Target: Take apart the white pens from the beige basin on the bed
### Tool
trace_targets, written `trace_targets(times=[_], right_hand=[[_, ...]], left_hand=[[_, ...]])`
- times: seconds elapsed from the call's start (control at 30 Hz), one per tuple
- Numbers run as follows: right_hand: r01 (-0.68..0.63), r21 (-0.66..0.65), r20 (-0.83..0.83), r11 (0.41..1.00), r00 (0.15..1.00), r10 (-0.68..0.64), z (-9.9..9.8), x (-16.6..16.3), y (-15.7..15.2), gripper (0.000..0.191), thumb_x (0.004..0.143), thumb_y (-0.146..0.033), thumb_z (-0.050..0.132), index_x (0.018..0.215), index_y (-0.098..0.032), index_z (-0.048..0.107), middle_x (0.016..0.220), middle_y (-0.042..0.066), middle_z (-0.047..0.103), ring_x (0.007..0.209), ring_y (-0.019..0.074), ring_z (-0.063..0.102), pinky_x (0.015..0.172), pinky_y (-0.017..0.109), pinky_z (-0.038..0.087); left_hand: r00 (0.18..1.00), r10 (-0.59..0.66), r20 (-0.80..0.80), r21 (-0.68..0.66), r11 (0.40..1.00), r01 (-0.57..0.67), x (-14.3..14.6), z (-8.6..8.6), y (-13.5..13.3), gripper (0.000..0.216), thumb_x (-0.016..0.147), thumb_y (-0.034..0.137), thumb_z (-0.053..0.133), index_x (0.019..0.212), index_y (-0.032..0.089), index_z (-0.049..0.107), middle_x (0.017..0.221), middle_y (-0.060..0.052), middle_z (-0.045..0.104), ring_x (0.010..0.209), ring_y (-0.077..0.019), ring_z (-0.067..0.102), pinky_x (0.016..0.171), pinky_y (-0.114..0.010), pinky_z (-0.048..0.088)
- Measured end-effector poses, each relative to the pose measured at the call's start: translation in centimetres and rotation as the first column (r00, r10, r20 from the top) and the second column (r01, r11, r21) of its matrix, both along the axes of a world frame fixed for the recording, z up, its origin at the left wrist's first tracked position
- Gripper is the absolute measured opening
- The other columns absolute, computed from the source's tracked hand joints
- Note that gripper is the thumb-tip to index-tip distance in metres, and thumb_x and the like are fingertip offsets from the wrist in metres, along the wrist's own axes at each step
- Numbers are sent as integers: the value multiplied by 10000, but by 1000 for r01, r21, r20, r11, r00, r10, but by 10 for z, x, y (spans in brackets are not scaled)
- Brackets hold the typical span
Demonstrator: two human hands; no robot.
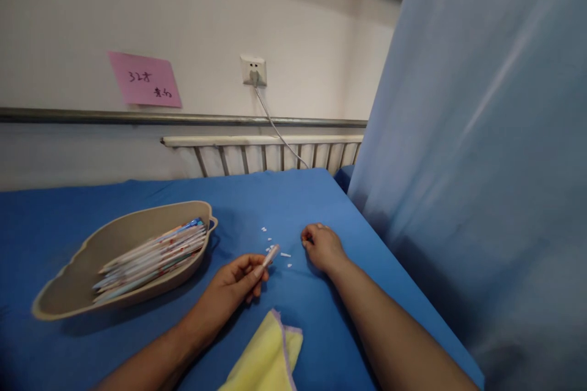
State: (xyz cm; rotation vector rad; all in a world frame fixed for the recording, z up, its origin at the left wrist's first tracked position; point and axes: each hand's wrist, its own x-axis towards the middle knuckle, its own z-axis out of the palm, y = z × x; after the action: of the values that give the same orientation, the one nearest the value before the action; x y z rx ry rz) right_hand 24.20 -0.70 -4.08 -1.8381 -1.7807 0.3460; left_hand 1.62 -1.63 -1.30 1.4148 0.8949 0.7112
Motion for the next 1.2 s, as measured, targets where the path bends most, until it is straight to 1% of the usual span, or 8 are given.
trace_targets(times=[0.1,0.2,0.4,0.53,0.63,0.7,0.93,1.2], right_hand=[[-11,1,13,1000,1000,11,2,3,-3,131,795,-174,585,903,-203,654,889,33,637,822,154,580,761,258,425],[-35,38,20,999,999,35,6,-1,-7,190,823,-213,578,1002,-202,642,972,50,633,904,165,575,826,274,419],[-213,114,80,970,976,205,15,-19,-14,207,831,-198,582,1031,-206,635,966,38,649,905,155,576,834,262,418],[20,-53,160,998,987,-11,29,-1,-18,157,870,-249,521,966,-219,642,922,20,671,849,135,593,736,223,403],[153,-132,220,979,968,-121,38,25,-22,140,837,-260,545,840,-185,663,777,57,673,736,173,593,621,257,362],[191,-181,250,965,958,-143,40,36,-24,145,813,-289,573,799,-181,669,747,66,671,706,182,585,583,263,330],[136,-303,275,943,960,-50,27,25,-22,132,761,-330,639,772,-202,664,760,40,677,690,162,574,549,249,289],[40,-248,276,968,961,30,28,11,-26,48,788,-208,584,778,-192,628,773,34,664,709,158,574,578,251,302]], left_hand=[[1000,17,3,-33,999,-17,-2,4,1,302,762,440,607,816,144,577,567,36,529,439,-60,401,417,-171,301],[998,51,26,-62,997,-49,-3,6,2,303,759,441,607,798,143,565,546,41,519,425,-56,384,410,-166,290],[998,45,36,-88,995,-42,-3,2,6,296,759,421,612,813,133,567,587,29,539,438,-53,397,406,-159,295],[997,53,58,-105,993,-47,-4,1,7,292,767,413,610,849,136,566,606,28,548,434,-51,396,405,-160,302],[998,47,39,-111,993,-42,-4,2,8,286,771,415,604,816,136,565,578,29,536,429,-51,395,405,-160,298],[999,42,30,-111,993,-39,-3,3,8,288,764,419,609,795,137,564,573,27,536,428,-51,397,407,-160,298],[998,54,32,-111,993,-50,-1,2,6,293,734,419,630,805,139,584,609,18,561,438,-56,415,405,-166,304],[995,72,73,-121,991,-63,1,10,-3,326,679,384,690,885,144,611,685,8,598,478,-66,459,430,-180,342]])
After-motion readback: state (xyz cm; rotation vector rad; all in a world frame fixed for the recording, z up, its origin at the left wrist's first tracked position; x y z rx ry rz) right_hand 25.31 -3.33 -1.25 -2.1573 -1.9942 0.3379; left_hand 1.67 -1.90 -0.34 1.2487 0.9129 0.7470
